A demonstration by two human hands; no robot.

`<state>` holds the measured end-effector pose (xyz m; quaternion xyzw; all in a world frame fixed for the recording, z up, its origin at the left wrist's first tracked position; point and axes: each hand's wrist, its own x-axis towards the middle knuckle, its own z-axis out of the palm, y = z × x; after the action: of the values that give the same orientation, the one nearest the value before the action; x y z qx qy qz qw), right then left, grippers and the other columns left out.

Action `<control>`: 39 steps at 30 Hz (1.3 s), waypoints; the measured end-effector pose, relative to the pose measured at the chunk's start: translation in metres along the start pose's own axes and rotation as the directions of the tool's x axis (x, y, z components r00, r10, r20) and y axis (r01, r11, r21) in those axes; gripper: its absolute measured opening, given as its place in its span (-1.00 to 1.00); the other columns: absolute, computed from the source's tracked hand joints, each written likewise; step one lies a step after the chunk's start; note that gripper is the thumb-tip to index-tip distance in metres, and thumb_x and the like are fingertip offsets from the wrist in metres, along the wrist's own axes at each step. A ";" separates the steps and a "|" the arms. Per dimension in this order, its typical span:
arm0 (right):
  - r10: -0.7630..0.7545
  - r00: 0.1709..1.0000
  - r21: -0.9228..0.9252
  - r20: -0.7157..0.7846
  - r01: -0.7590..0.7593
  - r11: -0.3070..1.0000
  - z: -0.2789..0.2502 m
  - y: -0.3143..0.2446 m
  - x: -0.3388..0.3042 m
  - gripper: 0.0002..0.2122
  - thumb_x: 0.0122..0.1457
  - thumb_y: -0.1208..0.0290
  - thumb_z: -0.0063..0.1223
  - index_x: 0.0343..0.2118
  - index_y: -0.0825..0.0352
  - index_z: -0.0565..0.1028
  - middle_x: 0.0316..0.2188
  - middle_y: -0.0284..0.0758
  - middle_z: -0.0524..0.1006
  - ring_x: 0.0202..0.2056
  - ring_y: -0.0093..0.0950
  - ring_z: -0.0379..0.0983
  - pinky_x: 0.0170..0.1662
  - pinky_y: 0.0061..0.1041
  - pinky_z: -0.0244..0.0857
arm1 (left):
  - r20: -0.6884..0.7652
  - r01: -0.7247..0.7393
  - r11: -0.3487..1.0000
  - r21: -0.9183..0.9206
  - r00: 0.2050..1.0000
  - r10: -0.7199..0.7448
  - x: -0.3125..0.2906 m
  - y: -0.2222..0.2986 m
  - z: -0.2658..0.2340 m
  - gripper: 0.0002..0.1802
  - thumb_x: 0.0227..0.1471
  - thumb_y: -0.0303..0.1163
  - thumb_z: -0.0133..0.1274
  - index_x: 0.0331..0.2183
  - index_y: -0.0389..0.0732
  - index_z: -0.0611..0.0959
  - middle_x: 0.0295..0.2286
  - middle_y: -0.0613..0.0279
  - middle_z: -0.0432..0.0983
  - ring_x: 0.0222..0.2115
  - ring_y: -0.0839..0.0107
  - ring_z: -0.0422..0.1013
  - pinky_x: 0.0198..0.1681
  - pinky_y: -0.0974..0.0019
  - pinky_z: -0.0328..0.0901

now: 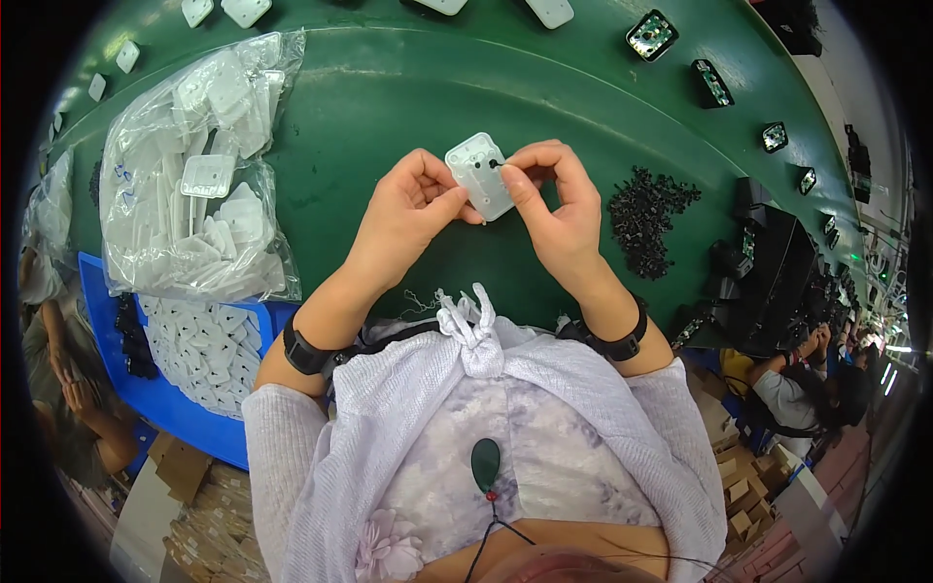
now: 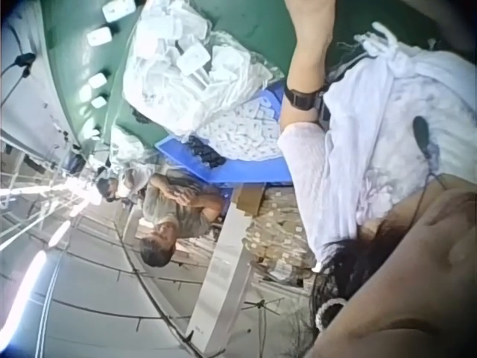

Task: The person picks up a white plate and a black screw, inserts the screw into the plate, and then fits a black housing over the plate. The person then places the assembled unit onto the conveyor belt and repeats the process.

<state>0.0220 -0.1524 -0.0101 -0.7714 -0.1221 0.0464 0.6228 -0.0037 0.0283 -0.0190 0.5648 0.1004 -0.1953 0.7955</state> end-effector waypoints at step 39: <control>-0.216 0.960 -0.267 -0.177 0.164 0.950 0.003 -0.015 -0.007 -0.74 0.01 0.45 0.25 -0.25 0.33 0.45 -0.36 -0.43 0.35 -0.40 -0.63 0.25 -0.37 -0.68 0.11 | -0.046 -0.340 0.940 0.016 0.939 0.341 -0.009 0.003 0.012 -0.91 0.12 -0.54 0.01 -0.34 -0.40 0.52 -0.32 0.17 0.39 -0.40 0.46 0.47 -0.33 0.45 0.41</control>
<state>0.0129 -0.1488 0.0034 -0.8288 -0.1364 -0.1092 0.5315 -0.0116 0.0195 -0.0088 0.5814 0.0197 -0.0415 0.8123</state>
